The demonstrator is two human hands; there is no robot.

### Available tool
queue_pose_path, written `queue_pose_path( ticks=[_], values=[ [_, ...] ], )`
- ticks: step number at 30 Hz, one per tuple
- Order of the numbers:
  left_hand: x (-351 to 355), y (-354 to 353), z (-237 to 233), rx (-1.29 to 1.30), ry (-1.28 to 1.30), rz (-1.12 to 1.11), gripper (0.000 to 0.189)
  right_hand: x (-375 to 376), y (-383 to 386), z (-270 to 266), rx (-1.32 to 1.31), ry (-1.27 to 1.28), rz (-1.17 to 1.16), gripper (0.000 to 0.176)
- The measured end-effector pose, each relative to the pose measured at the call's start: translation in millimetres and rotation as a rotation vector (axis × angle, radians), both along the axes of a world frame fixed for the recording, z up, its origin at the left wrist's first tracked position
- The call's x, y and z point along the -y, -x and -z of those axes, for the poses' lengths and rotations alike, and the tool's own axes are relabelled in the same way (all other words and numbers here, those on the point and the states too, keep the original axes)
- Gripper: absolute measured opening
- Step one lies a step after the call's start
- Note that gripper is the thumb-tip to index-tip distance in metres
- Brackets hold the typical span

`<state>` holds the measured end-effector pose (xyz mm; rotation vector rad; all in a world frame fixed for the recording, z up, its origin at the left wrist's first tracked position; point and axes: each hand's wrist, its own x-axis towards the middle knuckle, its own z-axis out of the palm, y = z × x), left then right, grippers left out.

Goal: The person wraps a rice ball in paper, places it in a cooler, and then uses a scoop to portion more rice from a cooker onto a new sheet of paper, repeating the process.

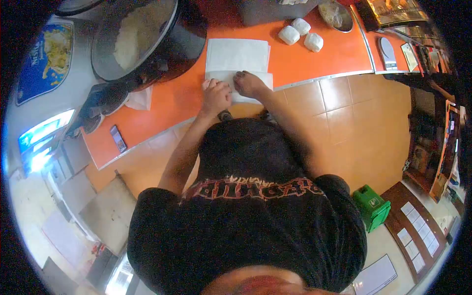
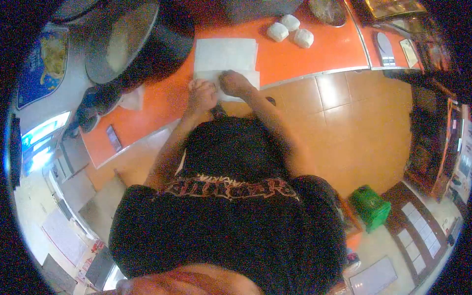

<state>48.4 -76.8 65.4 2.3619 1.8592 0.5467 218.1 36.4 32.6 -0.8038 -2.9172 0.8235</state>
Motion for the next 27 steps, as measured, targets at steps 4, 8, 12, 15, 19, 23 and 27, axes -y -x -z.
queue_pose_path(
  ticks=[4,8,12,15,19,23,27],
  values=[
    [-8.1,-8.2,-2.5,0.076,0.001,-0.125,0.022,20.7,-14.3,14.2,-0.223,-0.055,0.078,0.016],
    [-2.6,13.9,49.2,-0.004,-0.003,-0.141,0.029,18.6,-29.4,-7.5,-0.331,0.0,0.095,0.016],
    [7.6,23.9,29.9,0.01,-0.028,-0.051,0.042,27.3,-60.8,-14.1,-0.219,0.243,0.301,0.019],
    [9.6,31.2,43.8,0.025,-0.011,0.002,0.044,32.9,-72.2,20.8,-0.419,-0.008,0.236,0.018],
    [7.0,29.2,40.9,-0.017,0.036,-0.006,0.038,31.9,-67.5,30.0,-0.324,0.185,0.468,0.021],
    [-5.6,29.1,71.3,-0.062,0.073,-0.093,0.029,19.2,-57.9,25.0,-0.209,0.178,0.593,0.02],
    [-25.9,18.5,80.8,0.028,0.026,-0.34,0.026,3.1,-47.1,16.0,-0.06,0.29,0.688,0.027]
  ],
)
